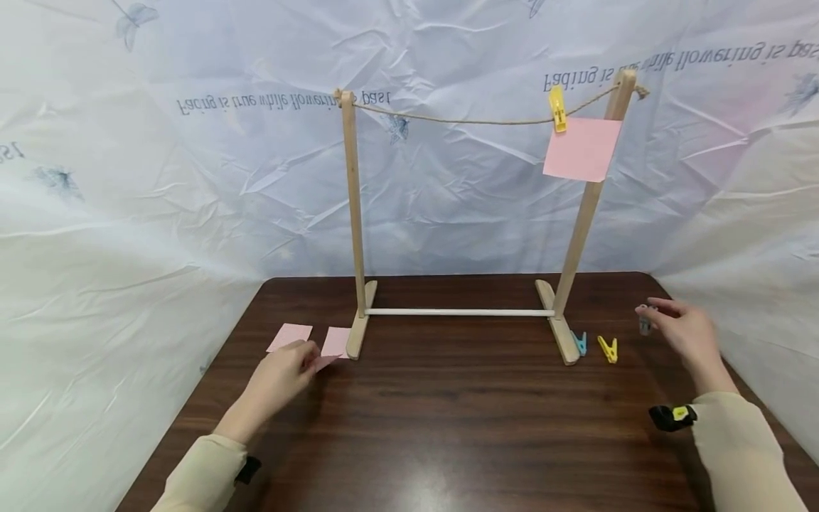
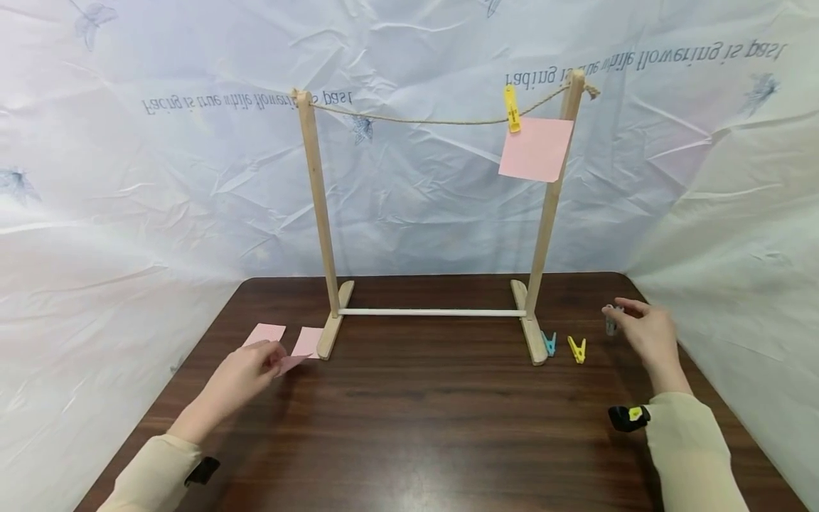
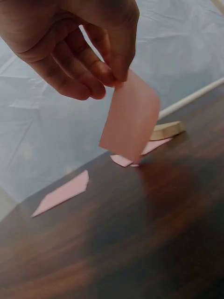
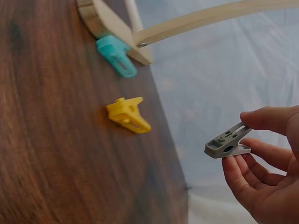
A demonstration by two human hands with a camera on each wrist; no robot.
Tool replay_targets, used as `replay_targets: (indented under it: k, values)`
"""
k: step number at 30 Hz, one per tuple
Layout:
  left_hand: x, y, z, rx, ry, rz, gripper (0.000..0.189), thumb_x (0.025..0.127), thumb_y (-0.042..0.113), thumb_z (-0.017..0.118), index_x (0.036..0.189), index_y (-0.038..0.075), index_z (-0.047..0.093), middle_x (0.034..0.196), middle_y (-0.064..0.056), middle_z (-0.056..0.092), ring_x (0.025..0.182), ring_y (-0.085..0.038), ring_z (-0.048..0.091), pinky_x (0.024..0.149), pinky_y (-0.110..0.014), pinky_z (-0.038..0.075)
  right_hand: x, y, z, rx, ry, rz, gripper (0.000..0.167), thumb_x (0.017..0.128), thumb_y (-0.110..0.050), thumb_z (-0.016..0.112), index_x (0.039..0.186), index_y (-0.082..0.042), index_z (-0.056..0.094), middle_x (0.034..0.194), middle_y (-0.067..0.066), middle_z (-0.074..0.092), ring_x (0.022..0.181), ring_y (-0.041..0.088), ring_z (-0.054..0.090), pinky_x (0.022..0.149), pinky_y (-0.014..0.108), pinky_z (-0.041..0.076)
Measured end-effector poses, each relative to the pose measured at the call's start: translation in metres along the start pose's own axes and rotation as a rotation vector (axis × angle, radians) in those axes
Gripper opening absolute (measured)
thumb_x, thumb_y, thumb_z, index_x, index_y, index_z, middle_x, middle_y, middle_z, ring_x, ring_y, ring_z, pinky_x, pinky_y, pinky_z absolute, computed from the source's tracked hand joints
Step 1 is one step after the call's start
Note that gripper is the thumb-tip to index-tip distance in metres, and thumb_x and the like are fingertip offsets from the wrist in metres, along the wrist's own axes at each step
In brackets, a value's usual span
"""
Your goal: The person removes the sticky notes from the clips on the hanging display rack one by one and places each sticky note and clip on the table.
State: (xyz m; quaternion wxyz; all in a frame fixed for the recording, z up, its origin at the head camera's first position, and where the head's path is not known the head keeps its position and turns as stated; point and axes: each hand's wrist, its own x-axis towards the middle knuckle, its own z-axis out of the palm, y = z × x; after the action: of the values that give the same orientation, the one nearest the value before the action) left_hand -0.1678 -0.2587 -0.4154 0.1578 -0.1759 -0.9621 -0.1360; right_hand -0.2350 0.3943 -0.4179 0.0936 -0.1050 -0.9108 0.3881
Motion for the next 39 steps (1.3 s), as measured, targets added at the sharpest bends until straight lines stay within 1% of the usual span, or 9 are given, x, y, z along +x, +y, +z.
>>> replay_targets:
  k: [6,11,14,17,21,25,28,33,39]
  values:
    - [-0.004,0.005,0.015,-0.031,-0.102,0.040,0.019,0.080,-0.001,0.074,0.084,0.014,0.065,0.074,0.010,0.055,0.064,-0.006,0.051,0.057,-0.027,0.045,0.003,0.010,0.007,-0.053,-0.066,0.002,0.067,0.104,-0.042,0.050,0.145,0.012,0.044,0.130,0.041,0.050,0.110,0.054,0.053,0.079,0.064,0.047]
    - [-0.007,0.009,0.023,-0.057,-0.197,0.085,0.017,0.082,0.001,0.074,0.086,0.015,0.066,0.075,0.011,0.057,0.064,-0.004,0.052,0.056,-0.026,0.045,0.004,0.017,0.010,-0.105,-0.125,0.022,0.068,0.104,-0.041,0.051,0.143,0.014,0.043,0.127,0.041,0.053,0.108,0.054,0.054,0.082,0.066,0.045]
    - [-0.010,0.011,0.025,-0.049,-0.236,0.120,0.016,0.083,0.002,0.075,0.088,0.015,0.066,0.075,0.011,0.058,0.063,-0.004,0.052,0.054,-0.026,0.044,0.004,0.021,0.011,-0.143,-0.157,0.027,0.069,0.103,-0.041,0.053,0.141,0.016,0.044,0.121,0.040,0.057,0.104,0.053,0.056,0.080,0.065,0.046]
    - [-0.013,0.011,0.027,-0.041,-0.263,0.151,0.017,0.084,0.003,0.076,0.088,0.016,0.066,0.075,0.012,0.058,0.063,-0.004,0.052,0.054,-0.027,0.044,0.005,0.025,0.011,-0.185,-0.191,0.020,0.069,0.102,-0.041,0.054,0.138,0.018,0.046,0.110,0.036,0.063,0.097,0.049,0.060,0.076,0.062,0.048]
    - [-0.015,0.010,0.030,-0.048,-0.280,0.184,0.017,0.084,0.003,0.075,0.088,0.017,0.067,0.075,0.012,0.059,0.064,-0.005,0.055,0.055,-0.028,0.046,0.008,0.030,0.007,-0.225,-0.221,0.012,0.071,0.101,-0.043,0.056,0.135,0.019,0.048,0.107,0.035,0.064,0.098,0.050,0.058,0.077,0.063,0.048]
    - [-0.017,0.009,0.033,-0.061,-0.284,0.238,0.017,0.083,0.002,0.073,0.088,0.017,0.067,0.076,0.012,0.060,0.066,-0.004,0.056,0.056,-0.029,0.048,0.008,0.034,0.005,-0.259,-0.256,0.006,0.073,0.101,-0.046,0.055,0.134,0.019,0.049,0.121,0.041,0.054,0.105,0.058,0.052,0.081,0.065,0.046]
    - [-0.020,0.009,0.034,-0.060,-0.285,0.265,0.017,0.083,0.002,0.072,0.087,0.018,0.067,0.077,0.013,0.059,0.066,-0.003,0.056,0.056,-0.029,0.049,0.008,0.036,0.006,-0.272,-0.275,0.008,0.073,0.101,-0.046,0.054,0.133,0.020,0.049,0.127,0.044,0.049,0.108,0.060,0.049,0.080,0.064,0.048]
    - [-0.021,0.009,0.035,-0.066,-0.303,0.267,0.019,0.083,0.000,0.071,0.087,0.018,0.067,0.077,0.012,0.058,0.065,-0.002,0.054,0.055,-0.027,0.047,0.008,0.036,0.007,-0.293,-0.282,0.006,0.071,0.100,-0.043,0.056,0.131,0.021,0.051,0.129,0.046,0.046,0.109,0.061,0.048,0.080,0.064,0.049]
    - [-0.019,0.008,0.035,-0.074,-0.292,0.286,0.023,0.080,-0.002,0.070,0.085,0.019,0.066,0.077,0.014,0.059,0.064,0.000,0.053,0.054,-0.026,0.046,0.008,0.035,0.006,-0.302,-0.284,0.011,0.072,0.100,-0.042,0.057,0.131,0.022,0.049,0.131,0.047,0.044,0.111,0.063,0.046,0.082,0.065,0.048]
